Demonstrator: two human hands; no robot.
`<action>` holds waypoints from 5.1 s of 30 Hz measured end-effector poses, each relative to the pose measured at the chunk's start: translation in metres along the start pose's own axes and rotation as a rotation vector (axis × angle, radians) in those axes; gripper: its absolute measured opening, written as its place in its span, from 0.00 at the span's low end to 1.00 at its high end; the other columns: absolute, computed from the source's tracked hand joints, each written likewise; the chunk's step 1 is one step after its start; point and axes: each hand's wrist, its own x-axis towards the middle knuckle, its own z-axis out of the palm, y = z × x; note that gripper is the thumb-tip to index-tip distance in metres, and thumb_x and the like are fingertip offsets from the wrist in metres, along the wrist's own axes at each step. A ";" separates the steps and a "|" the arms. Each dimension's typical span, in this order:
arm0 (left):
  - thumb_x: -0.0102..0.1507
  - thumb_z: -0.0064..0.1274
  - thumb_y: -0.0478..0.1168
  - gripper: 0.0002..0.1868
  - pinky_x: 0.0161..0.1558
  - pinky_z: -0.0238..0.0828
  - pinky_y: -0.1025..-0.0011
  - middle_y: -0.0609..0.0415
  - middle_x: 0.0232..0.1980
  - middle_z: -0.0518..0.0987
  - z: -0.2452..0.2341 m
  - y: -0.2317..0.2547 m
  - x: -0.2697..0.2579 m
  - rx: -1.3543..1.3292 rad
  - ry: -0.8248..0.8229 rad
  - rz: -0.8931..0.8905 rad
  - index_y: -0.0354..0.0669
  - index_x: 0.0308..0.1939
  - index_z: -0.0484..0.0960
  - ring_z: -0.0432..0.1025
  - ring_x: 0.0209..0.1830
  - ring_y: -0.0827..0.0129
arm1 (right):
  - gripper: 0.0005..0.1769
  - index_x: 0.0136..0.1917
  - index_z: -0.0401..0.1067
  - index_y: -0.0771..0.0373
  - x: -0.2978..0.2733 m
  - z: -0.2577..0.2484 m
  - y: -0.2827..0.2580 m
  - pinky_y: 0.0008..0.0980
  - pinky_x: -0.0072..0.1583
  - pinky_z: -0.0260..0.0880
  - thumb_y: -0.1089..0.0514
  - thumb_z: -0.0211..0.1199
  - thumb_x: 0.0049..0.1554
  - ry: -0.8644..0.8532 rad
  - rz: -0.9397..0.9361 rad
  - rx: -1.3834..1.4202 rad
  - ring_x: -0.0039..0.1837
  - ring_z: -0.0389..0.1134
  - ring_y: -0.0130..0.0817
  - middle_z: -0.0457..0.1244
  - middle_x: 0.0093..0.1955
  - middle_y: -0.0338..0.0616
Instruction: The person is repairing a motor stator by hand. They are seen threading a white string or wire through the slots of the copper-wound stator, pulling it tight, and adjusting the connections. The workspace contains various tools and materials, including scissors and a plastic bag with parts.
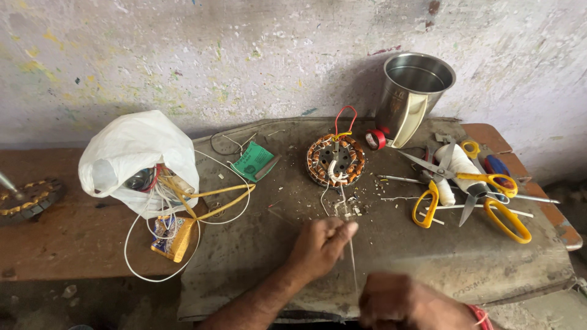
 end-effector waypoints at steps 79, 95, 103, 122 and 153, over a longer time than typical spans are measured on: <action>0.58 0.59 0.33 0.18 0.68 0.64 0.53 0.49 0.58 0.76 -0.059 -0.012 0.085 0.959 0.043 0.922 0.36 0.52 0.82 0.69 0.61 0.51 | 0.08 0.49 0.73 0.68 0.061 -0.009 0.078 0.37 0.53 0.69 0.61 0.57 0.62 0.588 0.109 -0.324 0.51 0.69 0.43 0.68 0.48 0.52; 0.58 0.62 0.38 0.12 0.68 0.61 0.51 0.48 0.55 0.77 -0.057 -0.012 0.088 1.038 0.072 0.948 0.36 0.43 0.85 0.69 0.58 0.52 | 0.13 0.46 0.72 0.71 0.040 -0.050 0.137 0.38 0.55 0.72 0.61 0.51 0.66 0.912 0.346 0.417 0.50 0.72 0.41 0.68 0.44 0.51; 0.60 0.63 0.40 0.15 0.68 0.61 0.51 0.51 0.52 0.77 -0.058 -0.005 0.083 1.031 0.074 0.939 0.38 0.48 0.84 0.69 0.56 0.56 | 0.15 0.45 0.68 0.71 0.053 -0.057 0.155 0.46 0.61 0.69 0.60 0.46 0.68 0.991 0.317 0.979 0.54 0.69 0.46 0.67 0.47 0.54; 0.65 0.56 0.42 0.07 0.74 0.54 0.45 0.47 0.56 0.76 -0.050 -0.006 0.093 1.167 0.116 0.933 0.42 0.39 0.84 0.67 0.63 0.56 | 0.16 0.38 0.67 0.67 0.076 -0.096 0.160 0.31 0.38 0.60 0.58 0.55 0.67 0.468 0.252 0.094 0.34 0.58 0.27 0.59 0.31 0.40; 0.49 0.75 0.57 0.45 0.71 0.52 0.42 0.41 0.63 0.66 -0.061 -0.018 0.108 0.840 0.246 0.680 0.40 0.60 0.69 0.63 0.66 0.48 | 0.13 0.49 0.80 0.59 0.080 -0.094 0.170 0.36 0.43 0.74 0.61 0.73 0.48 0.356 0.243 -0.436 0.42 0.74 0.41 0.71 0.47 0.46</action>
